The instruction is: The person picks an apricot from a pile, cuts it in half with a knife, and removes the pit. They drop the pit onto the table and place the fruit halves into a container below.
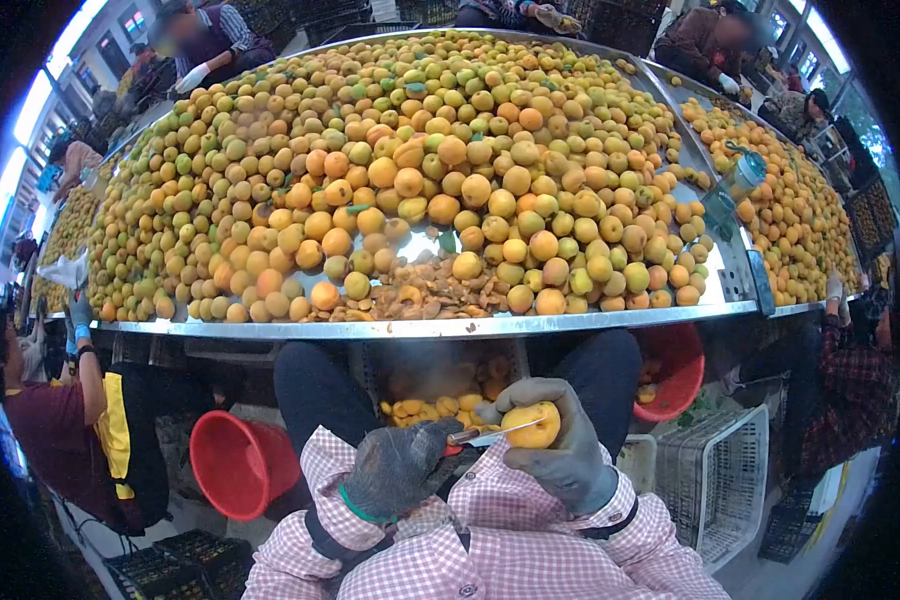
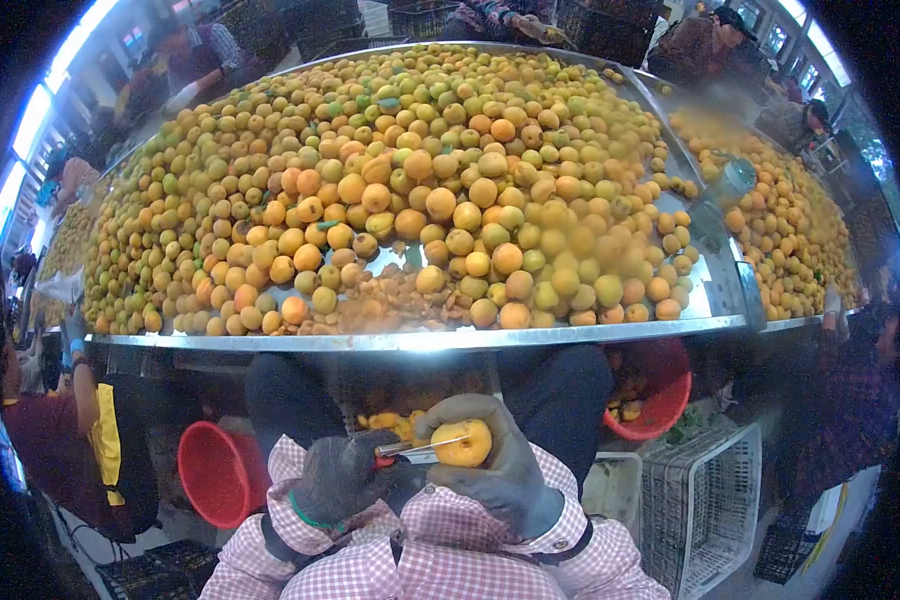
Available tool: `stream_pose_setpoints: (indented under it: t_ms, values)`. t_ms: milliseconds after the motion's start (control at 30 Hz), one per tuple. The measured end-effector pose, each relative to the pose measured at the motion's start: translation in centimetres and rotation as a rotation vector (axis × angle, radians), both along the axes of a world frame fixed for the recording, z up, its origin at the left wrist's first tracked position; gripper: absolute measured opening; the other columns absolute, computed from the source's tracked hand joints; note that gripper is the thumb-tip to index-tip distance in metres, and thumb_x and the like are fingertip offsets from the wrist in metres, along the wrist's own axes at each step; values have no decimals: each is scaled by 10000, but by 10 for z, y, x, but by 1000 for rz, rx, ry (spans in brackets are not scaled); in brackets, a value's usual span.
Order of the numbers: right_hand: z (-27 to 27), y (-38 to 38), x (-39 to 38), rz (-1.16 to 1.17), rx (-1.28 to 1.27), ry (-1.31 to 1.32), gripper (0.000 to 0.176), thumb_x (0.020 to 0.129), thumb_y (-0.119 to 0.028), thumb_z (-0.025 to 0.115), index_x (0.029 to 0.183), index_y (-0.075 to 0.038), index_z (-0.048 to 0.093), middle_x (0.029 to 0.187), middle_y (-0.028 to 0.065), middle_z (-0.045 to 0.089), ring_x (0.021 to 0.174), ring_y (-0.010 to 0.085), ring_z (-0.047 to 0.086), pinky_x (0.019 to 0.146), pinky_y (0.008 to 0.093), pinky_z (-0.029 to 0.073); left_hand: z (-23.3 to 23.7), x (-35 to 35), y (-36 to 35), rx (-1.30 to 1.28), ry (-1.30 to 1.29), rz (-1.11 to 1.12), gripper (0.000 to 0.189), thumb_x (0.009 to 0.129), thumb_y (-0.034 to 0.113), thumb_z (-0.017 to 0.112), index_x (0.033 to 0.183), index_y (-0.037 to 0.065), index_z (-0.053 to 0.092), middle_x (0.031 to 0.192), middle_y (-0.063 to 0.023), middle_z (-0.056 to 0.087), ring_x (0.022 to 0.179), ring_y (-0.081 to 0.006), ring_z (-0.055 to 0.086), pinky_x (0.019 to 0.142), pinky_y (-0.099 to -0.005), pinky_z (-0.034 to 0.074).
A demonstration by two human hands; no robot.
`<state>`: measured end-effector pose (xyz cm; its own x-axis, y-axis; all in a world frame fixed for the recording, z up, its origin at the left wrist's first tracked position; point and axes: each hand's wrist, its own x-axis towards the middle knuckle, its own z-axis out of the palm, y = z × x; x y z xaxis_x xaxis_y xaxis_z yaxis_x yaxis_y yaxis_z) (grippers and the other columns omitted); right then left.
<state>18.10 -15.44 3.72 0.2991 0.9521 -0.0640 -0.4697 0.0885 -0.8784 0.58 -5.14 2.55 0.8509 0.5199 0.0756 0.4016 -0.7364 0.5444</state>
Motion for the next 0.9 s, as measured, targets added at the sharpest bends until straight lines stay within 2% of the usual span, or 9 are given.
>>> stream_pose_setpoints:
  t_ms: [267,367,433,467,533,633,733,833,900]
  values:
    - [-3,0,-5,27,-11,58,555,680,0,742,1149,-45,448,1127,121,545,1033,178,546,883,324,467,2,-2,-6,-45,-71,35,376,757,348,679,1008,75,615,676,-122,616,584,-282,627,495,-383,479]
    - [-1,1,-7,49,-11,192,566,681,6,740,1157,-40,436,1122,124,545,1020,181,555,848,316,488,6,1,-9,-24,-74,18,350,762,338,677,1006,94,617,669,-111,617,569,-282,624,489,-381,477]
    - [-1,1,-9,33,0,162,565,688,3,737,1159,-33,428,1117,125,547,1001,181,563,808,299,503,2,-1,-11,-109,-61,117,304,672,221,724,941,107,640,680,-119,625,611,-322,626,527,-405,482]
    - [0,0,-9,33,0,162,565,688,3,737,1159,-33,428,1117,125,547,1001,181,563,808,299,503,3,-1,-11,-109,-61,117,304,672,221,724,941,107,640,680,-119,625,611,-322,626,527,-405,482]
    - [3,-1,-8,63,-20,200,555,690,1,738,1153,-41,436,1108,117,550,1015,185,556,851,316,481,6,0,-9,-81,-49,67,316,767,321,671,1015,131,620,688,-95,629,593,-283,633,503,-373,480]
    - [-2,-1,-10,21,27,-1,547,689,-1,738,1147,-52,443,1104,111,550,1031,191,547,905,334,447,6,2,-10,-100,-25,67,324,768,323,669,1023,131,617,717,-103,635,613,-289,637,508,-373,481]
    - [-5,0,-10,26,67,-68,536,690,0,736,1140,-59,449,1101,104,550,1046,193,539,948,343,411,-7,1,-13,-101,-84,79,330,770,324,666,1018,113,614,739,-109,634,633,-291,637,513,-379,480]
    - [-9,6,-12,-4,151,-132,542,697,-28,747,1146,-53,444,1110,105,551,1034,181,544,928,325,434,-10,5,-8,-78,-80,8,317,769,312,664,988,90,606,743,-110,629,646,-283,636,519,-381,478]
    - [-3,8,-17,-40,81,-16,547,700,-43,752,1150,-50,440,1120,109,551,1033,180,548,917,320,448,-13,9,-4,-42,12,22,301,775,299,655,979,85,599,727,-111,624,641,-282,635,516,-381,477]
